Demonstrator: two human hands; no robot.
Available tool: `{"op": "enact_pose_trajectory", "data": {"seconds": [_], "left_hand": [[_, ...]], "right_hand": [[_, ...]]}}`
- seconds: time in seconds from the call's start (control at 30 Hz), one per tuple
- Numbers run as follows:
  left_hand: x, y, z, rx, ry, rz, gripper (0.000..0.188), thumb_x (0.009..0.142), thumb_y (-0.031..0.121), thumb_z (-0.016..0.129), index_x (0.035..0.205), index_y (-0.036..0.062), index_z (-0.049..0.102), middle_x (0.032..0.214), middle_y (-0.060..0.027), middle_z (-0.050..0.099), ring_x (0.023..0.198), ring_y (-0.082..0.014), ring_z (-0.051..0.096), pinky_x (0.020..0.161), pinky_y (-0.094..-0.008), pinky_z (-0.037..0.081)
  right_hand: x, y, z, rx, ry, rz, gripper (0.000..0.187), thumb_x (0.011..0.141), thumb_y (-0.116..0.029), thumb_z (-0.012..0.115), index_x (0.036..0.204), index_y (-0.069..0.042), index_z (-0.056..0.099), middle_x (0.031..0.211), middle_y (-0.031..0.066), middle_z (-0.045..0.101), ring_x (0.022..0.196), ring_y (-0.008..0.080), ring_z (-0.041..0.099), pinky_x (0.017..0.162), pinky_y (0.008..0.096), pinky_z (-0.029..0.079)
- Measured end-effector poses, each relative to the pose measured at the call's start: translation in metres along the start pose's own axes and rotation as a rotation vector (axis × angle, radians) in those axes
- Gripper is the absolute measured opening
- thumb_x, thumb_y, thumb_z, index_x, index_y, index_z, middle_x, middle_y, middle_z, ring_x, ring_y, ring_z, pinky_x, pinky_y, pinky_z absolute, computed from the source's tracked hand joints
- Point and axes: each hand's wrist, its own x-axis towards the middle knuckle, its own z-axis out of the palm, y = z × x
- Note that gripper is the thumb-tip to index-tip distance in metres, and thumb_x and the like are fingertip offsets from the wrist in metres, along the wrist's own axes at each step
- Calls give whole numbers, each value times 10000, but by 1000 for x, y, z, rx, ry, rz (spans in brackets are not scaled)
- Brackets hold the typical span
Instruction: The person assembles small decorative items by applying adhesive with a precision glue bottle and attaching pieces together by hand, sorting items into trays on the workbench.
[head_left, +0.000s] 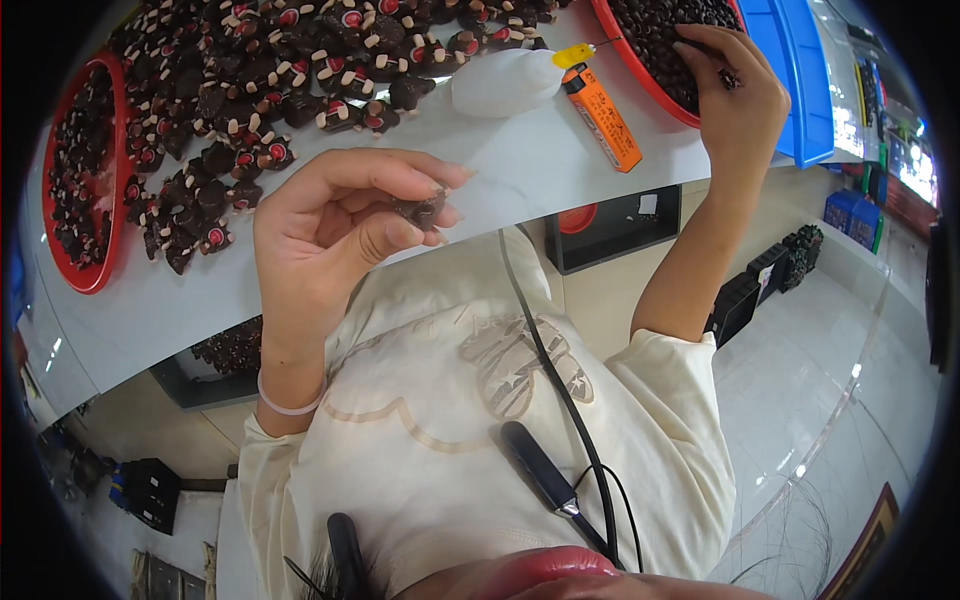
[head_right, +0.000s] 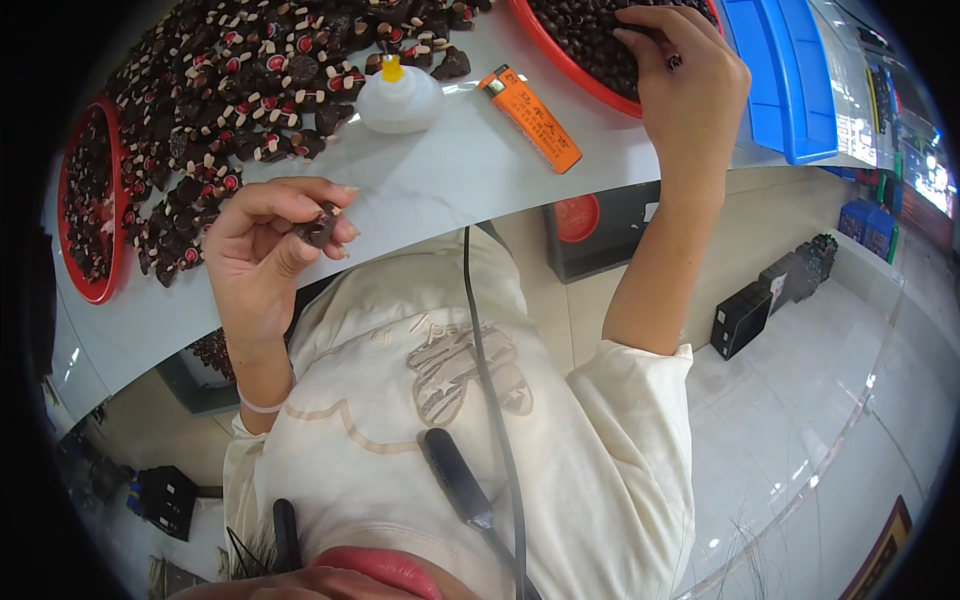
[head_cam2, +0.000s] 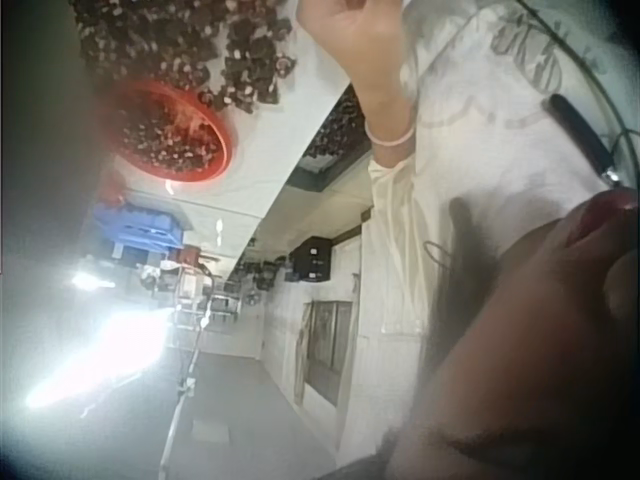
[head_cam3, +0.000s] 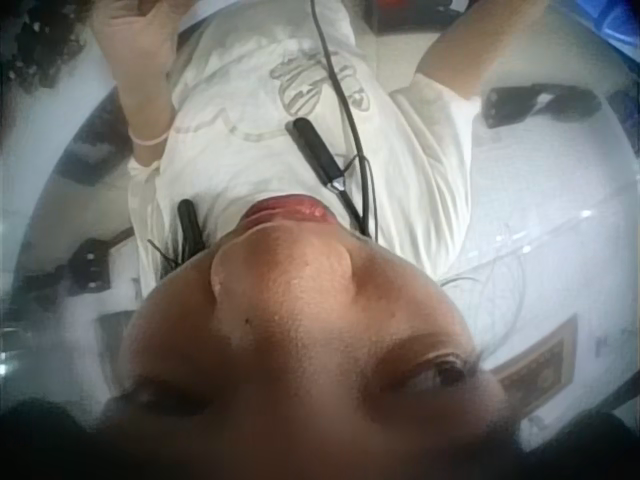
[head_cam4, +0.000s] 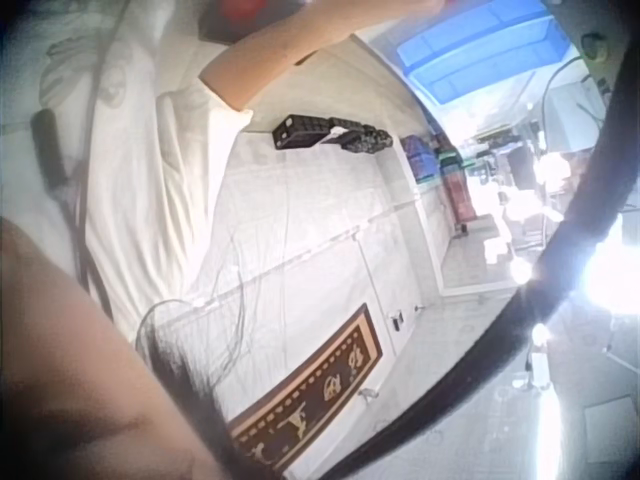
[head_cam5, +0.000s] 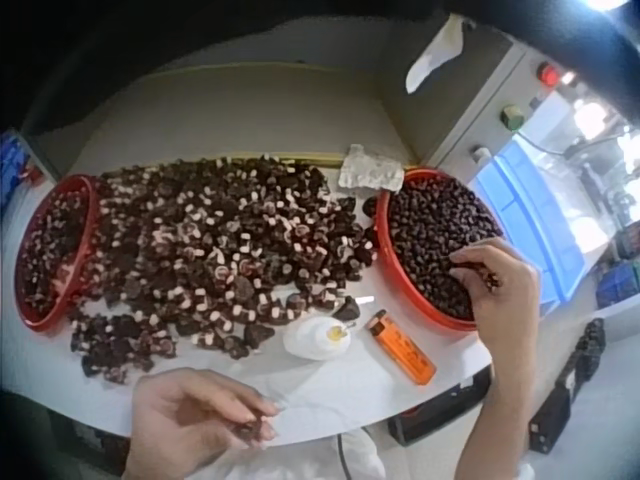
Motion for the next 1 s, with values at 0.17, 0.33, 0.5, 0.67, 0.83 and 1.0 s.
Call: {"op": "enact_pose_trajectory", "data": {"seconds": [0.17, 0.33, 0.5, 0.67, 0.83, 1.0], "left_hand": [[-1, 0, 0, -30, 10, 16, 178, 762, -68, 596, 938, -72, 568, 987, -213, 606, 795, -193, 628, 716, -271, 535], [-2, 2, -1, 69, 44, -31, 273, 769, 128, 677, 946, -21, 534, 994, -234, 586, 746, -204, 628, 651, -278, 526], [-1, -1, -1, -77, 48, 96, 225, 757, -34, 627, 970, -78, 571, 997, -209, 603, 829, -206, 626, 727, -273, 536], [-1, -1, -5, 68, 27, 92, 310, 762, 128, 681, 997, -34, 559, 1012, -217, 580, 779, -205, 628, 679, -280, 529], [-4, -8, -5, 163, 18, 190, 311, 744, 121, 690, 985, -42, 580, 994, -200, 588, 791, -202, 625, 673, -261, 520], [-7, -8, -4, 296, 15, 344, 196, 747, -17, 644, 935, -55, 608, 929, -188, 601, 821, -219, 630, 598, -198, 509]], "right_hand": [[0, -2, -2, 50, 166, -118, 142, 728, 2, 656, 853, -52, 694, 858, 41, 655, 739, 117, 591, 687, 223, 461], [-5, -3, -8, 286, 209, -83, 123, 729, 58, 653, 843, 20, 676, 863, 74, 654, 778, 126, 588, 714, 223, 468], [-28, -38, -8, 548, 294, -171, 207, 668, 144, 632, 866, 93, 596, 769, 149, 647, 674, 170, 622, 638, 245, 511], [-61, -88, 14, 903, 93, -309, 123, 810, 12, 596, 871, 101, 536, 796, 228, 623, 683, 246, 633, 651, 280, 529], [-63, -112, 26, 876, -6, -432, 166, 731, -8, 672, 837, 57, 562, 804, 165, 577, 648, 182, 587, 564, 229, 484], [-69, -121, 28, 962, -96, -306, 230, 640, -5, 737, 795, 30, 571, 793, 114, 540, 624, 126, 525, 535, 205, 429]]}}
